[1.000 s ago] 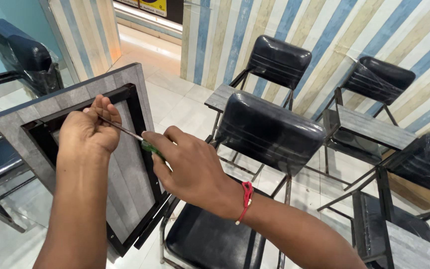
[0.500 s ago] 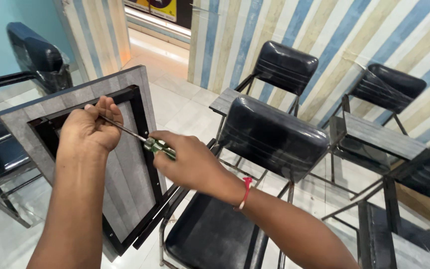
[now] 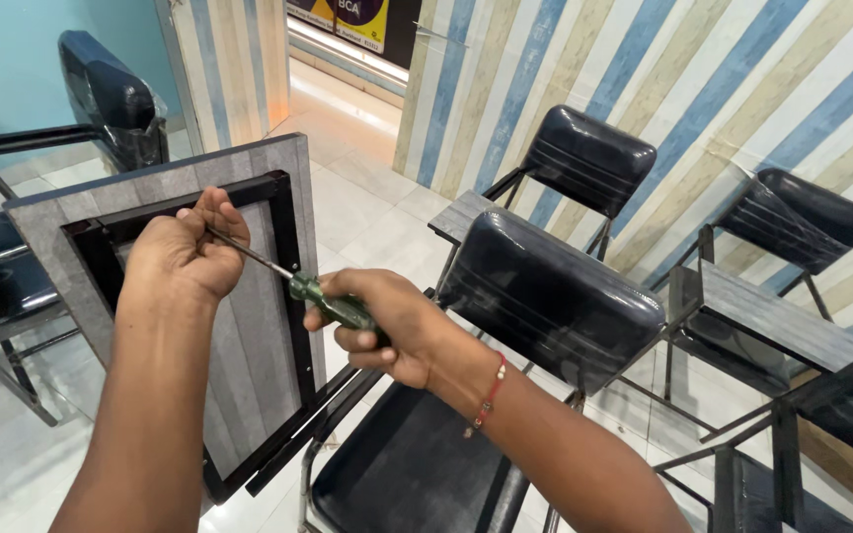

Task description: The person uses a screwdriver to attach a rectangular tabletop to a chair frame. They position the tabletop, align screw holes, and tighten screws to secure the tabletop to the chair.

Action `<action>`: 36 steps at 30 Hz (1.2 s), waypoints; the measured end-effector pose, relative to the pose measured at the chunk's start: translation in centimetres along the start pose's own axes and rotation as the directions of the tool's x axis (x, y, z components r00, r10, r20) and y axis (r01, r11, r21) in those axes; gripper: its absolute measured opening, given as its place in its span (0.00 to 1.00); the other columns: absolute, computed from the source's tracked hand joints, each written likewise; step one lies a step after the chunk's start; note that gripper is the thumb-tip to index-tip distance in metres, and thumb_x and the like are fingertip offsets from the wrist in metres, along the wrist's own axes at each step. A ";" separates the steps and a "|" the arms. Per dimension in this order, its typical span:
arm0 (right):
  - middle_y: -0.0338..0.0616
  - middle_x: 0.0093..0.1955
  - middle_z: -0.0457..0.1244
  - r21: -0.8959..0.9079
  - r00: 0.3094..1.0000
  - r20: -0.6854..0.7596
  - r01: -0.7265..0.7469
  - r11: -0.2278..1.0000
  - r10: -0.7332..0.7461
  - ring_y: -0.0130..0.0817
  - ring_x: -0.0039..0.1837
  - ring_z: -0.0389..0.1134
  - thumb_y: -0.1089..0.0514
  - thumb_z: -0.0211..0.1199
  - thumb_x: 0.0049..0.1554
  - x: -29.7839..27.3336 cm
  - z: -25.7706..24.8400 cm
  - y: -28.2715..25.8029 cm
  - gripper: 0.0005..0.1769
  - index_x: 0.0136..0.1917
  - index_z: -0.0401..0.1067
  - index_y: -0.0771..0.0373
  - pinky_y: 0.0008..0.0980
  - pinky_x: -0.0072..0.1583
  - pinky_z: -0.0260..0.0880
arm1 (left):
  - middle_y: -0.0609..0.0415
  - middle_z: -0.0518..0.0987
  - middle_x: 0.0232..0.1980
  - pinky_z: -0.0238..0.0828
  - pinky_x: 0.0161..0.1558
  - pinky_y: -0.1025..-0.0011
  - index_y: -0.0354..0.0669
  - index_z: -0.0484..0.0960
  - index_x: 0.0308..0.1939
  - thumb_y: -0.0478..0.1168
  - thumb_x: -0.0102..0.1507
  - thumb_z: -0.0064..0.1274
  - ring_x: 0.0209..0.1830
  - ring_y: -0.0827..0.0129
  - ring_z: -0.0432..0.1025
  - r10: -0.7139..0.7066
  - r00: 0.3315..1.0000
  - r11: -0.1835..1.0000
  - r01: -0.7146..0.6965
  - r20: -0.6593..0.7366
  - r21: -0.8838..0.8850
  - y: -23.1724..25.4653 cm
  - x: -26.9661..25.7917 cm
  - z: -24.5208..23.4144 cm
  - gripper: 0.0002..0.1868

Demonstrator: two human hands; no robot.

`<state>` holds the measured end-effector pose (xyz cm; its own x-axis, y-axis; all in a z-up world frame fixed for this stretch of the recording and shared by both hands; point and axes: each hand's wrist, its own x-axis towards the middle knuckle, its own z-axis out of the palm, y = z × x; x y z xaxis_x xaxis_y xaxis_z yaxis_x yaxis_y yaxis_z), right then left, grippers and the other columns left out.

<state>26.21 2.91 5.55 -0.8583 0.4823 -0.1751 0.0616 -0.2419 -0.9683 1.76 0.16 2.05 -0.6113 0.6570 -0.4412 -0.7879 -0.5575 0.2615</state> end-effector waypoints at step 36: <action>0.47 0.42 0.67 -0.056 0.983 -0.173 0.049 0.997 -0.058 0.23 0.31 0.62 0.54 0.60 0.62 -0.8 2.1 -0.4 0.19 0.59 0.69 0.71 0.25 0.29 0.59 | 0.53 0.80 0.34 0.75 0.31 0.77 0.33 0.75 0.45 0.32 0.73 0.30 0.28 0.73 0.75 -0.118 0.992 0.993 0.119 0.048 -0.014 0.5 1.3 -0.3 0.14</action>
<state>25.82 0.89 6.44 -0.7594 0.6338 -0.1468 0.0478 -0.1706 -0.9842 0.57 0.61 1.37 -0.5171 0.7419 -0.4269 -0.8537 -0.4828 0.1950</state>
